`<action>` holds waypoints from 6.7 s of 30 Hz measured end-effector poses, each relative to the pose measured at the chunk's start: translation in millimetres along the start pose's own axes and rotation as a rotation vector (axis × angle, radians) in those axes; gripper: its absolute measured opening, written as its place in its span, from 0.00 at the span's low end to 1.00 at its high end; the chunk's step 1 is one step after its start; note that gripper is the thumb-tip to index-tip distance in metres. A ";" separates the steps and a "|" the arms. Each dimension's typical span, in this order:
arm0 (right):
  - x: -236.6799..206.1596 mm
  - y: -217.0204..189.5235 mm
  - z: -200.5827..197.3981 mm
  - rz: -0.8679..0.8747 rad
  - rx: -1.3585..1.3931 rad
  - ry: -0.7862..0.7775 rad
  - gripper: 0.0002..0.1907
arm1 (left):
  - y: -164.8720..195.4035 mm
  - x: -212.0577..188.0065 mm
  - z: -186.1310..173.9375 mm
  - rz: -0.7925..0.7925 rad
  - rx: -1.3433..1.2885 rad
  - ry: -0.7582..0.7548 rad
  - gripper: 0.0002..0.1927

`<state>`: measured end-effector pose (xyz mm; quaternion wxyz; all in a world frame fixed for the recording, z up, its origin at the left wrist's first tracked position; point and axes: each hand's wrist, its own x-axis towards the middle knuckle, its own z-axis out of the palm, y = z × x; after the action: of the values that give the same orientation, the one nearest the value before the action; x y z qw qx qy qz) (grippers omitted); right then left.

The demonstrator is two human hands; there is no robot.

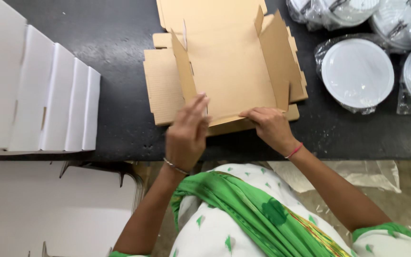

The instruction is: The person folds flat cardboard blanks into white boxes at a workbench. They press the inner white liner into the kraft outer carton, fold the side flaps, close the lid, and stack the finished box on a pile of completed boxes, repeating the cycle.

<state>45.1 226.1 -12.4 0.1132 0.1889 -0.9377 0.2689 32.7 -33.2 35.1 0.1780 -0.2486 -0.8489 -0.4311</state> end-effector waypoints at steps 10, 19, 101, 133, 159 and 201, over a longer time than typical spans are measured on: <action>13.6 9.4 -4.1 0.093 0.037 -0.106 0.09 | -196.3 130.3 69.9 -0.663 -0.426 0.126 0.42; 15.8 16.2 6.2 0.050 -0.008 -0.030 0.08 | -191.4 140.0 85.1 -0.656 -1.045 0.136 0.34; 23.0 37.2 -92.5 -0.097 -0.572 0.005 0.29 | -64.5 36.6 45.4 0.277 0.338 -0.712 0.18; 131.3 74.4 -61.2 0.521 -0.188 -0.752 0.23 | -113.2 118.3 113.1 -0.420 0.084 -0.864 0.24; 74.4 122.5 6.0 -0.252 -0.345 -0.337 0.13 | -57.7 29.8 170.4 0.053 0.585 -0.171 0.23; -149.9 214.8 -186.2 0.774 0.507 0.824 0.11 | -54.6 42.4 134.3 -0.031 0.352 -0.690 0.20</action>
<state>111.9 540.3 -4.0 0.3119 -0.2632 -0.7244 0.5556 -45.0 60.8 -54.0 -0.0845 -0.3316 -0.9236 -0.1725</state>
